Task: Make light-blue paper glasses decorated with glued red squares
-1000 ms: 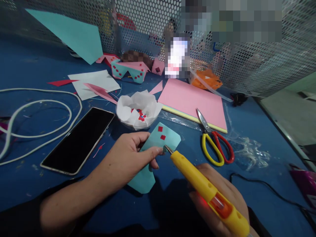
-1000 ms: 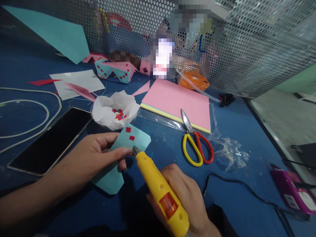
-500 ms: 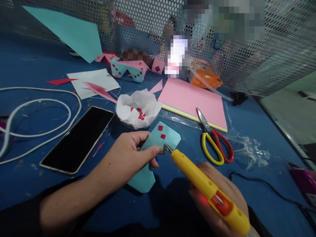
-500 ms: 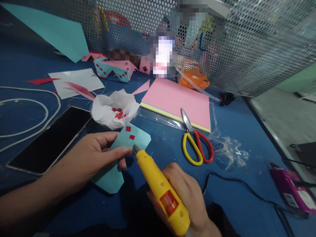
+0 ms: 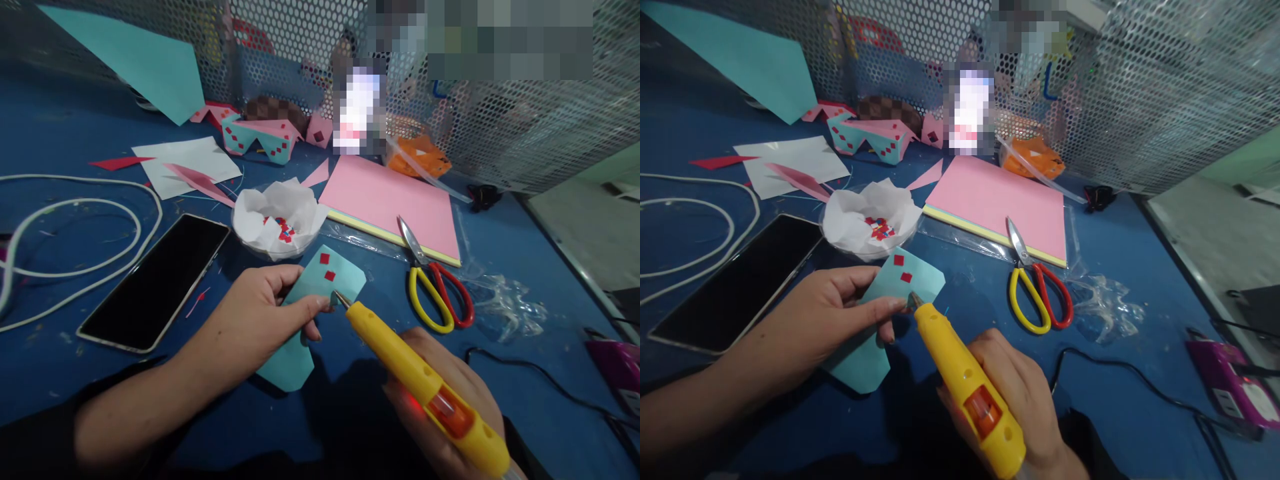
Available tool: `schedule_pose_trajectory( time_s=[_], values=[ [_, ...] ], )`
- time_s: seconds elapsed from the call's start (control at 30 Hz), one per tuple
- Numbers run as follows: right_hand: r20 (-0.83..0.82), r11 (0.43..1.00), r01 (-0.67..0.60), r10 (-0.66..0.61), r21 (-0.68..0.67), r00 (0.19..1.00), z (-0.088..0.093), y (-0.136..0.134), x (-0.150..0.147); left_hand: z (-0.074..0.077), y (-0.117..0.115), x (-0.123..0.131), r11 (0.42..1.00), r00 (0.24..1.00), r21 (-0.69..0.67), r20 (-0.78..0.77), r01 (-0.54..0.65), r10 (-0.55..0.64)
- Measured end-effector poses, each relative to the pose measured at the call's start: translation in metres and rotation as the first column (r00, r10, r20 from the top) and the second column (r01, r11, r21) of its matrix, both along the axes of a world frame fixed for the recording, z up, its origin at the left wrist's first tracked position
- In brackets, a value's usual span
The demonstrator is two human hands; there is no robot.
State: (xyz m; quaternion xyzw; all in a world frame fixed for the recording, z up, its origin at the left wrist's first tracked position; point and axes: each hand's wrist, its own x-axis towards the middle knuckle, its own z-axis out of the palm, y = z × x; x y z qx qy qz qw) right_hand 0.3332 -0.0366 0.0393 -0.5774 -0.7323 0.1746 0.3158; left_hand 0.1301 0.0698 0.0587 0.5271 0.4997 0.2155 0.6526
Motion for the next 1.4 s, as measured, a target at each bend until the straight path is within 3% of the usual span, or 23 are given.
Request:
schedule_pose_trajectory(
  time_s=[1.4],
  values=[
    [0.008, 0.999, 0.032, -0.032, -0.002, 0.999, -0.0014, -0.0027, 0.0016, 0.0037, -0.0002, 0.0, 1.0, 1.0, -0.011, -0.026, -0.001, 0.001]
  ],
)
